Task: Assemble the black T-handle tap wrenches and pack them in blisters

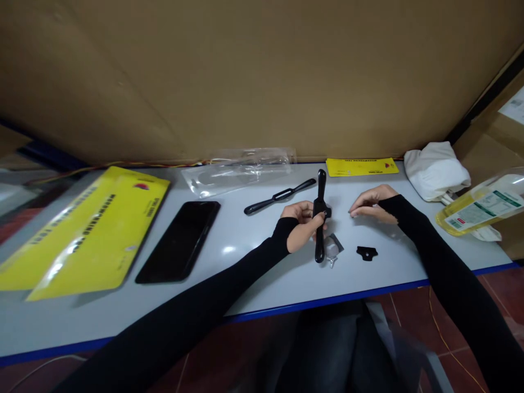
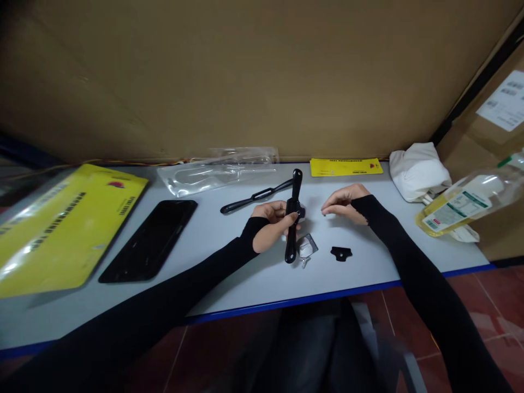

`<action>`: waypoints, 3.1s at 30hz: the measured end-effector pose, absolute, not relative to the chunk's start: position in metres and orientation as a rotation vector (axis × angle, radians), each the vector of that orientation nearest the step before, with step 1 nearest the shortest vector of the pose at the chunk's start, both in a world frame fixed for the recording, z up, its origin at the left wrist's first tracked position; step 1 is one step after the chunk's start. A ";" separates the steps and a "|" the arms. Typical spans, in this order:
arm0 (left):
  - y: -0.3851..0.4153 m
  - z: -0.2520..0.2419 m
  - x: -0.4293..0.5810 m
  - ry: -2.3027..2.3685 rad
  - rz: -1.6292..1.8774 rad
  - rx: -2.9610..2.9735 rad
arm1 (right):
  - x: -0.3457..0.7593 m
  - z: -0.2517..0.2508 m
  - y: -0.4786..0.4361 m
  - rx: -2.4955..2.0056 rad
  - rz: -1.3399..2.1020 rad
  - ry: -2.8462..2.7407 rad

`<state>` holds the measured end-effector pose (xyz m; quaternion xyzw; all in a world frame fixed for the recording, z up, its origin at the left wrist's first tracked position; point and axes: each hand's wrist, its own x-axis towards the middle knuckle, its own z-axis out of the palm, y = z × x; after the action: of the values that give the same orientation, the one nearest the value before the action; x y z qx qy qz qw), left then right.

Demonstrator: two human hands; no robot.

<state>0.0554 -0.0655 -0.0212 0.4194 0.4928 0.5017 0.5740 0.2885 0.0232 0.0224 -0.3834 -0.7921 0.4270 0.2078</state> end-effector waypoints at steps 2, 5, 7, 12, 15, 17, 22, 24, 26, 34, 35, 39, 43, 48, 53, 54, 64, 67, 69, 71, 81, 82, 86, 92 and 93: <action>-0.067 -0.021 0.056 1.144 1.173 0.999 | 0.276 0.023 0.013 -0.990 1.299 -1.985; -0.069 -0.021 0.058 1.132 1.171 1.034 | 0.259 0.023 0.000 -0.905 1.428 -1.809; -0.071 -0.020 0.059 1.128 1.180 1.056 | 0.252 0.021 -0.006 -0.895 1.496 -1.777; -0.073 -0.021 0.062 1.143 1.201 1.076 | 0.248 0.013 -0.008 -0.969 1.524 -1.771; -0.074 -0.022 0.063 1.154 1.207 1.068 | 0.247 0.011 -0.009 -0.997 1.480 -1.781; -0.074 -0.022 0.063 1.154 1.217 1.075 | 0.246 0.009 -0.009 -0.997 1.455 -1.808; -0.074 -0.023 0.064 1.152 1.223 1.073 | 0.244 -0.002 -0.013 -1.004 1.179 -1.940; -0.074 -0.025 0.064 1.160 1.226 1.060 | 0.242 -0.006 -0.017 -1.009 1.009 -1.966; -0.074 -0.026 0.064 1.165 1.228 1.045 | 0.238 -0.008 -0.022 -0.998 0.885 -1.969; -0.071 -0.022 0.065 1.134 1.203 0.914 | 0.233 -0.013 -0.028 -0.889 0.575 -2.029; -0.071 -0.021 0.065 1.140 1.200 0.900 | 0.234 -0.013 -0.028 -0.867 0.547 -2.041; -0.071 -0.021 0.066 1.131 1.202 0.896 | 0.237 -0.006 -0.029 -0.841 0.544 -2.057; -0.075 -0.020 0.070 1.104 1.222 0.927 | 0.239 0.002 -0.030 -0.898 0.673 -2.082; -0.077 -0.020 0.071 1.145 1.247 0.932 | 0.243 0.003 -0.025 -0.836 0.747 -2.166; -0.078 -0.021 0.070 1.199 1.245 1.016 | 0.248 0.009 -0.022 -0.875 0.862 -2.180; -0.079 -0.021 0.070 1.211 1.246 1.049 | 0.249 0.011 -0.022 -0.907 0.926 -2.172; -0.083 -0.022 0.069 1.231 1.192 1.172 | 0.247 0.022 -0.024 -1.089 1.580 -1.832; -0.082 -0.022 0.069 1.195 1.186 1.102 | 0.246 0.019 -0.025 -1.081 1.533 -1.834; -0.081 -0.021 0.070 1.158 1.198 1.048 | 0.246 0.018 -0.026 -1.066 1.412 -1.894; -0.080 -0.020 0.070 1.132 1.209 1.005 | 0.246 0.017 -0.027 -1.048 1.222 -1.984; -0.075 -0.019 0.068 1.072 1.236 0.912 | 0.240 0.005 -0.035 -0.909 0.622 -2.140; -0.075 -0.019 0.067 1.061 1.232 0.914 | 0.241 0.004 -0.035 -0.932 0.644 -2.125; -0.075 -0.017 0.066 1.011 1.224 0.941 | 0.242 0.001 -0.035 -1.015 0.795 -2.057; -0.076 -0.017 0.067 1.020 1.224 0.950 | 0.246 0.005 -0.032 -0.957 0.882 -2.047; -0.077 -0.017 0.068 1.030 1.218 0.955 | 0.246 0.007 -0.032 -0.965 0.905 -2.044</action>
<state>0.0678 -0.0771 -0.0170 0.4117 0.4438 0.5251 0.5982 0.2460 -0.0316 0.0068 -0.3720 -0.7876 0.3487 0.3459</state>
